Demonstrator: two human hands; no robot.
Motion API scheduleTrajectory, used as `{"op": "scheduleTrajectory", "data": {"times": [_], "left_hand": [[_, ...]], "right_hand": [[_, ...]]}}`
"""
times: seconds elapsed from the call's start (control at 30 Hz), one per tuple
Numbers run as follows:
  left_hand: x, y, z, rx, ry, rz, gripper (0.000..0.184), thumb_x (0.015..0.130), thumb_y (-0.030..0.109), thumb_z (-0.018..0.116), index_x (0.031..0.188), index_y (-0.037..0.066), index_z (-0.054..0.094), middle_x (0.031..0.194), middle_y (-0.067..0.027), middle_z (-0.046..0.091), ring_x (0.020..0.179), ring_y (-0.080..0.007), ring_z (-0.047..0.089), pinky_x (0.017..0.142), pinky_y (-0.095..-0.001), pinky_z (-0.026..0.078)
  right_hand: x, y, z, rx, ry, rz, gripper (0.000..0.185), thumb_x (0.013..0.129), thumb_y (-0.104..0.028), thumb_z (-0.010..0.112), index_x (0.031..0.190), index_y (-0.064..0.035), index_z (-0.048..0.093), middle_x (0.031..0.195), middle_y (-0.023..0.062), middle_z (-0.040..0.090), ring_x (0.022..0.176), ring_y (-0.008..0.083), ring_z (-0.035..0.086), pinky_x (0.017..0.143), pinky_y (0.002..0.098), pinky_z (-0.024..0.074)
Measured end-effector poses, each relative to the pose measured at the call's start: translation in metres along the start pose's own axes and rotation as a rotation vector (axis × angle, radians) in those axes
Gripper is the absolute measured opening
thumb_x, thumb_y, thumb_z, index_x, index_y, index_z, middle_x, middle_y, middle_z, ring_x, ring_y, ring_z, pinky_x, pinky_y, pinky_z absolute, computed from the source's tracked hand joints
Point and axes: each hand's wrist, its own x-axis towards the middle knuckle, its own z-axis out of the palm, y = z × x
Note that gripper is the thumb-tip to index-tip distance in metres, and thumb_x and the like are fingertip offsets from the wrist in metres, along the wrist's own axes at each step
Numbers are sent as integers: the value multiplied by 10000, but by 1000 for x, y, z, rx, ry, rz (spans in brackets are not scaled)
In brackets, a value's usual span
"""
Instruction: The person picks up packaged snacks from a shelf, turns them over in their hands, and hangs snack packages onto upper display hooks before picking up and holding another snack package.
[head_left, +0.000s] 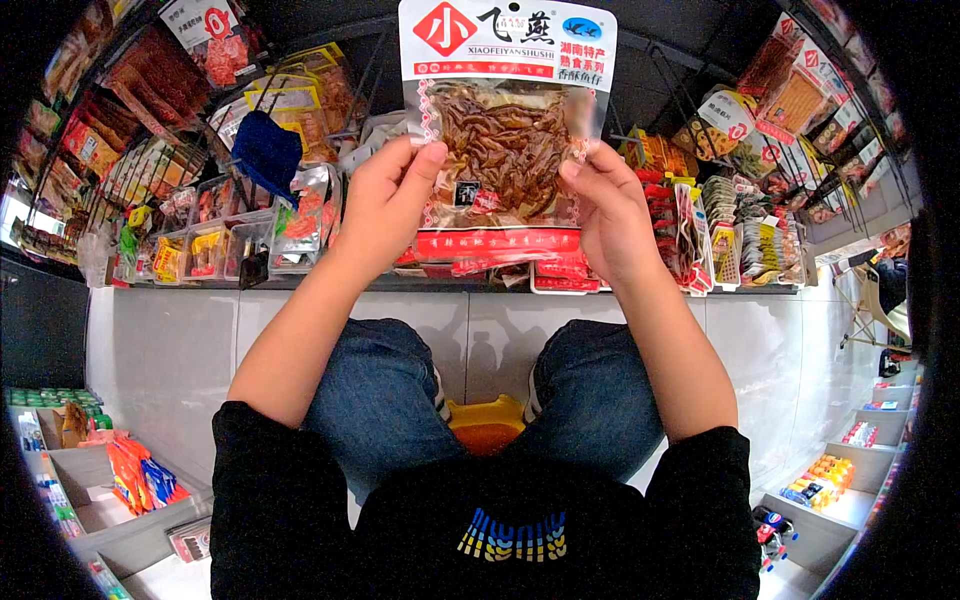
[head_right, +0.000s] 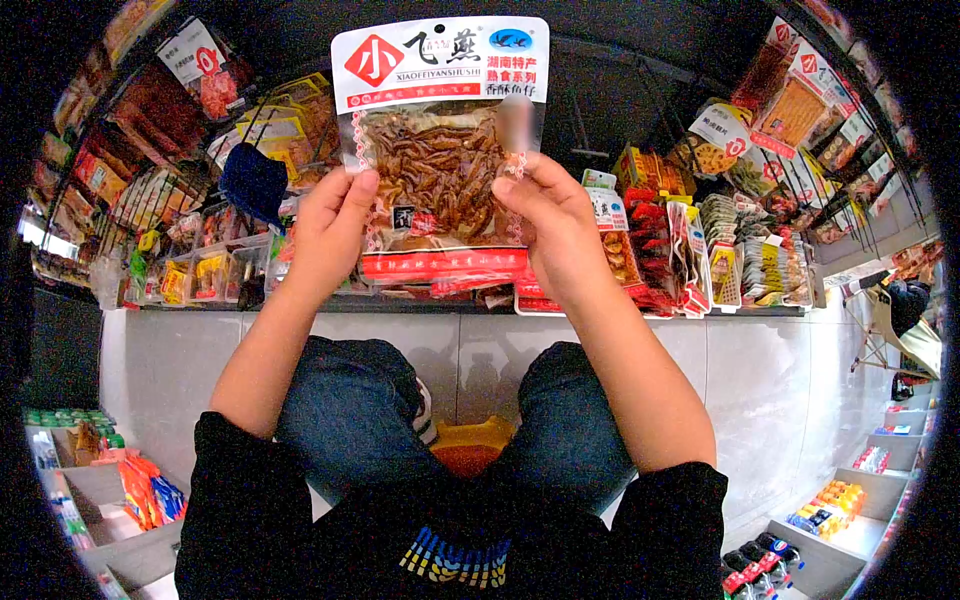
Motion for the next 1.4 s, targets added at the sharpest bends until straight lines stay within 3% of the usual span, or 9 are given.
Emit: {"op": "scheduleTrajectory", "data": {"times": [0.1,0.37,1.4], "left_hand": [[0,1,0,1,-7,1,238,875,226,489,834,-1,546,708,28,505,664,-45,423,594,-198,362],[1,-5,-1,9,-7,-5,253,874,238,491,823,-3,547,691,23,508,654,-46,425,585,-201,362],[3,-2,1,2,5,33,250,880,239,480,796,11,539,600,29,460,568,-39,386,514,-205,344]], "right_hand": [[2,2,-1,8,22,-20,208,779,-56,564,986,-48,547,795,-19,552,686,54,497,564,184,382],[1,1,-2,34,-26,-22,239,779,-44,558,1017,-31,539,912,34,589,828,113,556,737,250,442],[-1,-1,3,62,-9,3,256,786,-42,541,1041,-22,529,941,55,584,836,137,561,734,277,461]]}}
